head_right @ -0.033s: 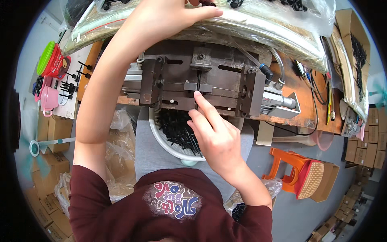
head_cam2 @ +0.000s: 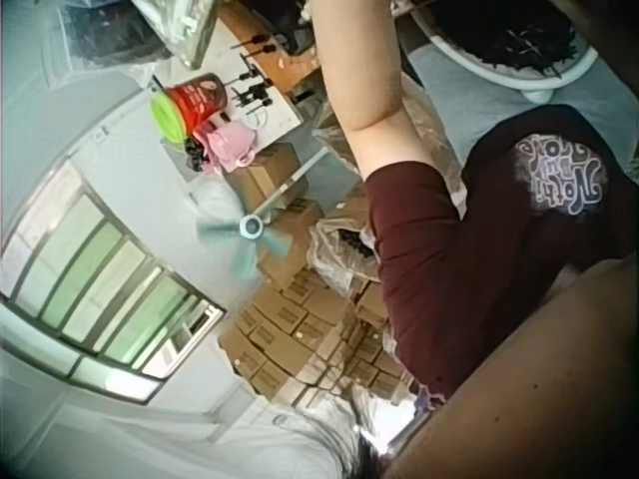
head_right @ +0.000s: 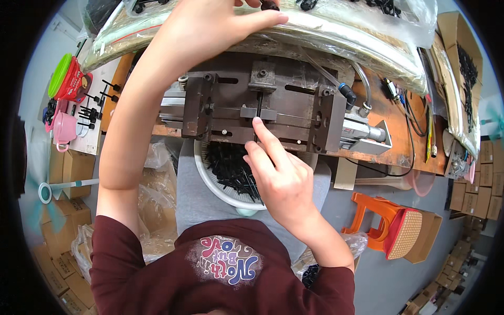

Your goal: Manually clamp small electronic or mechanical wire connector housings using a bench fixture machine.

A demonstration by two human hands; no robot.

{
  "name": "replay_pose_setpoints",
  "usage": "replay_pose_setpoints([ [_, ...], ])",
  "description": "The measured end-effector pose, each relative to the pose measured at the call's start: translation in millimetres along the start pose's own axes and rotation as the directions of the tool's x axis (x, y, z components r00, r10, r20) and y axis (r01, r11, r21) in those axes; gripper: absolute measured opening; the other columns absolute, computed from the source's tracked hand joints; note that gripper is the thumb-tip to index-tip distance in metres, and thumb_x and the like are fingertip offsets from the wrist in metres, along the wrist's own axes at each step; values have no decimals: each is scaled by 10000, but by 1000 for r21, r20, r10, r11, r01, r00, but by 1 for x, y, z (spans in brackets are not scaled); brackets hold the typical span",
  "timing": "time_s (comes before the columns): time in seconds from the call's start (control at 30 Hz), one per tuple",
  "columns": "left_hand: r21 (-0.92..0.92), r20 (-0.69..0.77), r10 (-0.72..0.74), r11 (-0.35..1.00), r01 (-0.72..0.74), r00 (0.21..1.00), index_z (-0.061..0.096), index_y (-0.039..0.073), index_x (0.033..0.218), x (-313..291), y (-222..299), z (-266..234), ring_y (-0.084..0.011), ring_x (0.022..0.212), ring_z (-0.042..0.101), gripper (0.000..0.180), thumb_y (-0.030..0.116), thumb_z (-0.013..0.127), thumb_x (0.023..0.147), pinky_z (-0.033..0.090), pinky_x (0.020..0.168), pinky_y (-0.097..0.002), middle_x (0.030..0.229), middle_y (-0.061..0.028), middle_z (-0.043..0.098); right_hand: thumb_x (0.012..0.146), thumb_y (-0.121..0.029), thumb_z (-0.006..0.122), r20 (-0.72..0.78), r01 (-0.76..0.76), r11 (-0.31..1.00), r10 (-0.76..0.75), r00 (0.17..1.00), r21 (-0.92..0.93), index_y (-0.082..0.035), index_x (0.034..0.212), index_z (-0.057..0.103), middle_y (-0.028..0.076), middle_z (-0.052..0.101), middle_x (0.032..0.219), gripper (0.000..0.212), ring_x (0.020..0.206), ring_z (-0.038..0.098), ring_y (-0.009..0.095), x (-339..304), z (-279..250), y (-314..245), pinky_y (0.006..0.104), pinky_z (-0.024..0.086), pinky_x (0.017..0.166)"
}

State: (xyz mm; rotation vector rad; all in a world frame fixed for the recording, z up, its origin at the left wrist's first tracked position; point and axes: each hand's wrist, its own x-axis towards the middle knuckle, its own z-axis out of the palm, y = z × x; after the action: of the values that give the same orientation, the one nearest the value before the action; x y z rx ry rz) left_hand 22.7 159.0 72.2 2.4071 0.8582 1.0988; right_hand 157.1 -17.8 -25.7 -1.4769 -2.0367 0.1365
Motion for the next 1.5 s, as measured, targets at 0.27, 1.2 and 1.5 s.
replay_pose_setpoints([
  [0.27,71,-169,195,980,-185,966,747,48,983,-75,33,-10,-193,925,660,309,32,804,680,546,788,-310,1137,-94,636,725,-76,769,39,81,993,-78,996,-82,-37,937,672,111,668,1172,236,671,687,217,13,-7,-2,318,556,589],
  [1.2,309,-5,27,951,-24,1000,695,32,936,-162,40,60,-164,572,573,234,94,764,721,477,586,-270,1272,-130,651,869,-50,658,204,598,688,-570,796,-411,-15,1060,602,116,630,950,202,864,634,306,235,-83,104,389,519,755],
  [1.5,308,23,2,951,-9,1000,691,46,922,-157,43,60,-168,546,556,260,86,792,686,478,571,-272,1251,-122,663,922,-151,690,62,-192,691,208,976,697,36,1075,652,22,641,832,245,727,609,68,243,-97,119,191,518,672],
])
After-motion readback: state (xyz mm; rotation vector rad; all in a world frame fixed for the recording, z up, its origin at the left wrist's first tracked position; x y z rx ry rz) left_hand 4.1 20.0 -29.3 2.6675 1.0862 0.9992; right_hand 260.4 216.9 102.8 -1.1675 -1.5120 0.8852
